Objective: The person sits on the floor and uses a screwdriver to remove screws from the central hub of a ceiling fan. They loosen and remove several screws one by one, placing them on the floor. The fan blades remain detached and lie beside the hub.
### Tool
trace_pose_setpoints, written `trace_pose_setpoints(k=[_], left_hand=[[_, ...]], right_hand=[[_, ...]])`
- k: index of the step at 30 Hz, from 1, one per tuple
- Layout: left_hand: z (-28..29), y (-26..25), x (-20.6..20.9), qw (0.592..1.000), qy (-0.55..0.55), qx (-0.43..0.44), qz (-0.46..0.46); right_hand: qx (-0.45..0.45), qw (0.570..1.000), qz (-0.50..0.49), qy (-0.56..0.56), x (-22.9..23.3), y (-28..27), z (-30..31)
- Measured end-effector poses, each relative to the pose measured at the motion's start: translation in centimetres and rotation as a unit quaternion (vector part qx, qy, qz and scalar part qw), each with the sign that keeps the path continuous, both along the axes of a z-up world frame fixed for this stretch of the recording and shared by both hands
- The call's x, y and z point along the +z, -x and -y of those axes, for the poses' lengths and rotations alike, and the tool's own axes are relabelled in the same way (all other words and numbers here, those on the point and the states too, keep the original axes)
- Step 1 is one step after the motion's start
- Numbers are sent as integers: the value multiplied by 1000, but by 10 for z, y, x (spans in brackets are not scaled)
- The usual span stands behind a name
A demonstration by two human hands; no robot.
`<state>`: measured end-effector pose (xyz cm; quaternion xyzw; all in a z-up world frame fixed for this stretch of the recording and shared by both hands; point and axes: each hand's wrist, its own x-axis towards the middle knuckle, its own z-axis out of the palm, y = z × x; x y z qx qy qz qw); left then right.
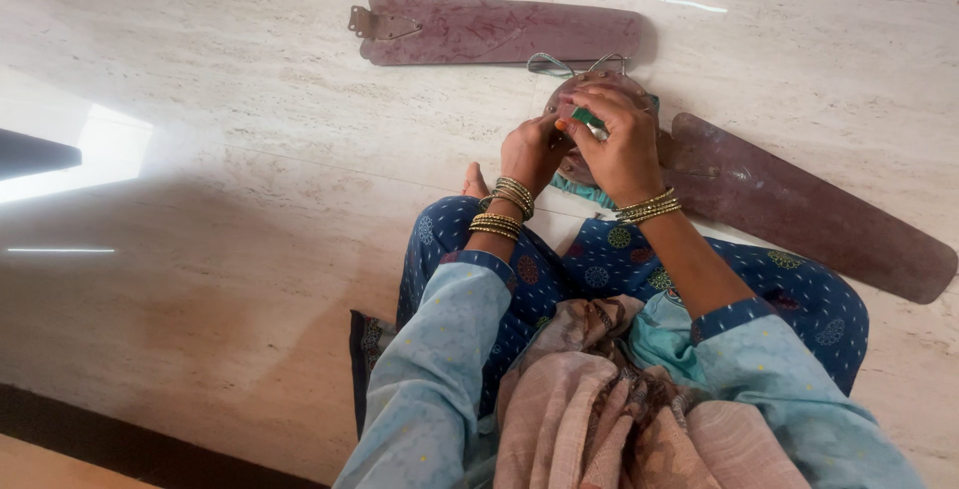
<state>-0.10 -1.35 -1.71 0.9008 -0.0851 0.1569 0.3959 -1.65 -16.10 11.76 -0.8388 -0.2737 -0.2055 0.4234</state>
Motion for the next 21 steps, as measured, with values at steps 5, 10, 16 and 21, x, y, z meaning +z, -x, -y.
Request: trace_pose_setpoints(k=[5,10,16,21], left_hand=[[2,1,3,1000,14,-8,-21],[1,-2,3,999,25,3,-32],[2,-2,4,998,48,-34,-38],[0,-4,6,995,5,-3,-95]], right_hand=[[-20,995,-98,-29,0,2,-2],[5,995,-90,-33,1,2,-3],[13,990,-136,-41,0,3,-2],[15,992,-117,-32,0,0,-3]])
